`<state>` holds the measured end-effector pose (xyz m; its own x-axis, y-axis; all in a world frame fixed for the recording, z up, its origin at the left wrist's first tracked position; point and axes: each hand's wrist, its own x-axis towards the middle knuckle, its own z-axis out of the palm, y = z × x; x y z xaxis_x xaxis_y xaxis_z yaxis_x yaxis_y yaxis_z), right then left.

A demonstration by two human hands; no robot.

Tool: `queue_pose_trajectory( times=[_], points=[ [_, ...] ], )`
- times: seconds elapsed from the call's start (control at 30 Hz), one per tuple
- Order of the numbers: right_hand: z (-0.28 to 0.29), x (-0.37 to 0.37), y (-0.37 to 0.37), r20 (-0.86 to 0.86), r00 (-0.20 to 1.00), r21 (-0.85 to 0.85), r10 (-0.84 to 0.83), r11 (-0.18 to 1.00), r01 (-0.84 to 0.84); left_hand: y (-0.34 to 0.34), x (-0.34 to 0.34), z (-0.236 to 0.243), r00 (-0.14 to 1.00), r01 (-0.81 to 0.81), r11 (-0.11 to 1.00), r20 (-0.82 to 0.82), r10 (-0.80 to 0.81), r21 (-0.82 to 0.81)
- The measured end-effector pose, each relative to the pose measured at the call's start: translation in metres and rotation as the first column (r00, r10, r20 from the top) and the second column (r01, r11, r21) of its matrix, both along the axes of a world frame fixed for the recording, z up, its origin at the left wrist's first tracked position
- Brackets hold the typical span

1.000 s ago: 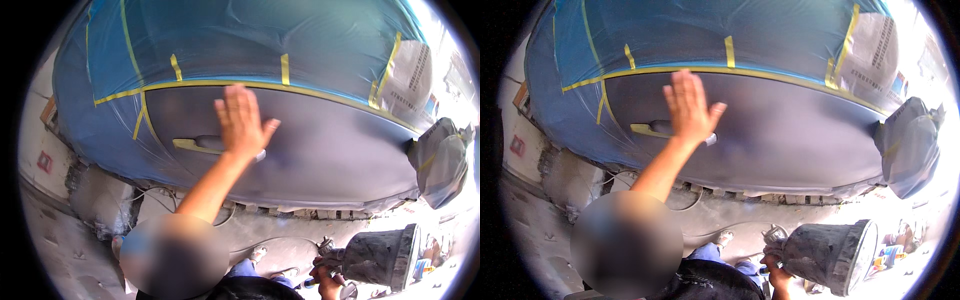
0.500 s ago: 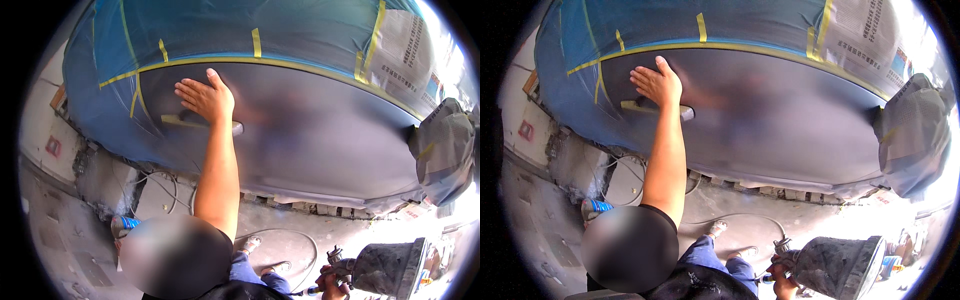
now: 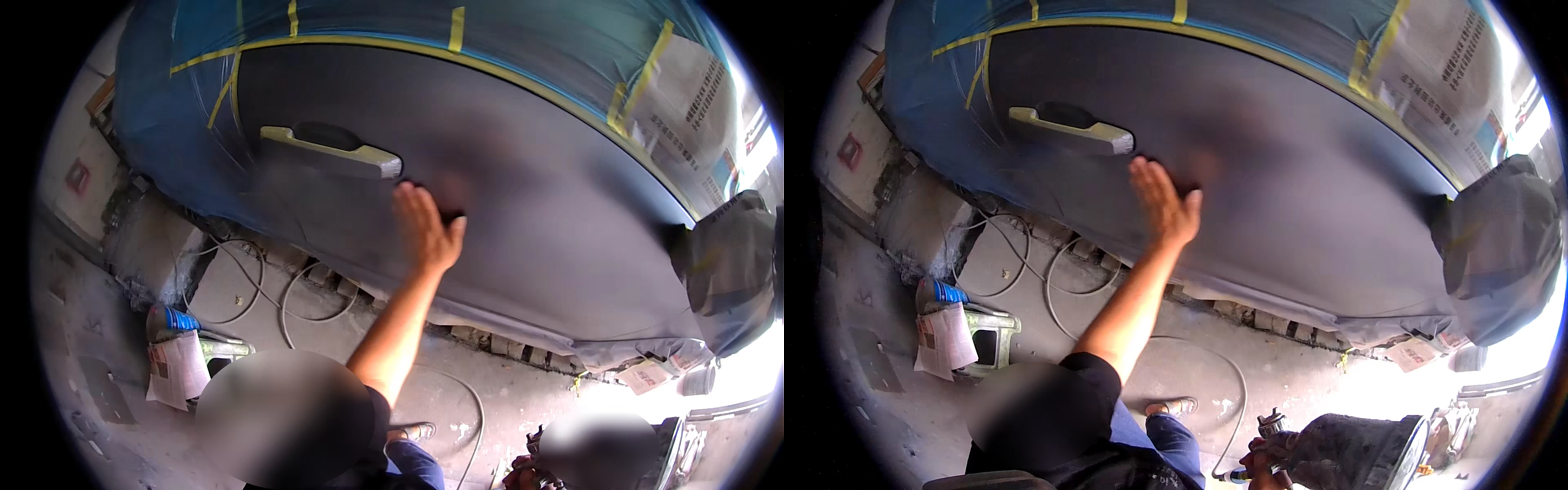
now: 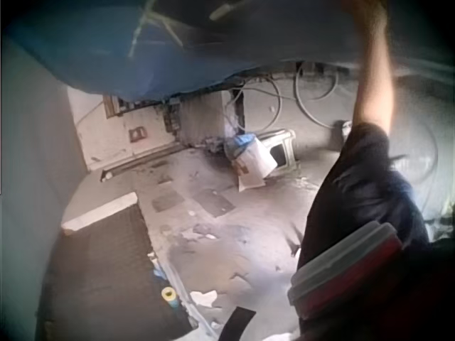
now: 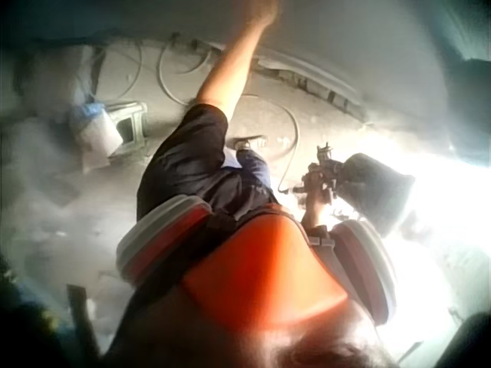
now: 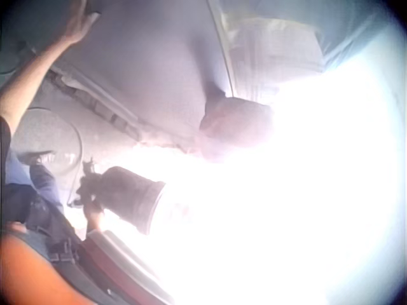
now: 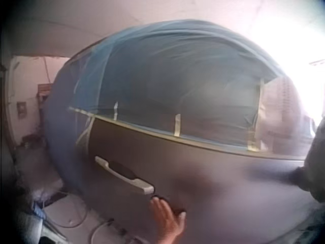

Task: The person uses a spray gun to apply gray paint to the front fender of a car. They repeatedly pause to touch and feel the painted surface with their hand, checking the finish before resuming spraying.

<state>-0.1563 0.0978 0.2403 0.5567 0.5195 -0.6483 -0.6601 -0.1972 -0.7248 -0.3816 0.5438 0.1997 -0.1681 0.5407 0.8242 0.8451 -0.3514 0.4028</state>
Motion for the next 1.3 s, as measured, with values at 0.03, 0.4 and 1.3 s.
queue_pose_trajectory(
  times=[0.03,0.4,1.3],
  points=[
    [-0.003,-0.006,0.002,0.15,0.981,-0.017,0.126,0.992,-0.125,0.001,-0.026,-0.009,1.0,-0.011,1.0,-0.026,0.011,-0.026],
    [0.074,-0.149,0.079,0.4,0.649,-0.363,0.647,0.762,-0.536,0.026,-0.173,0.011,0.946,0.082,0.991,-0.305,-0.109,-0.102],
    [0.046,-0.22,0.112,0.455,0.745,-0.126,0.488,0.864,-0.488,0.025,-0.24,0.055,0.726,0.297,0.923,-0.571,-0.384,-0.242]
  ],
)
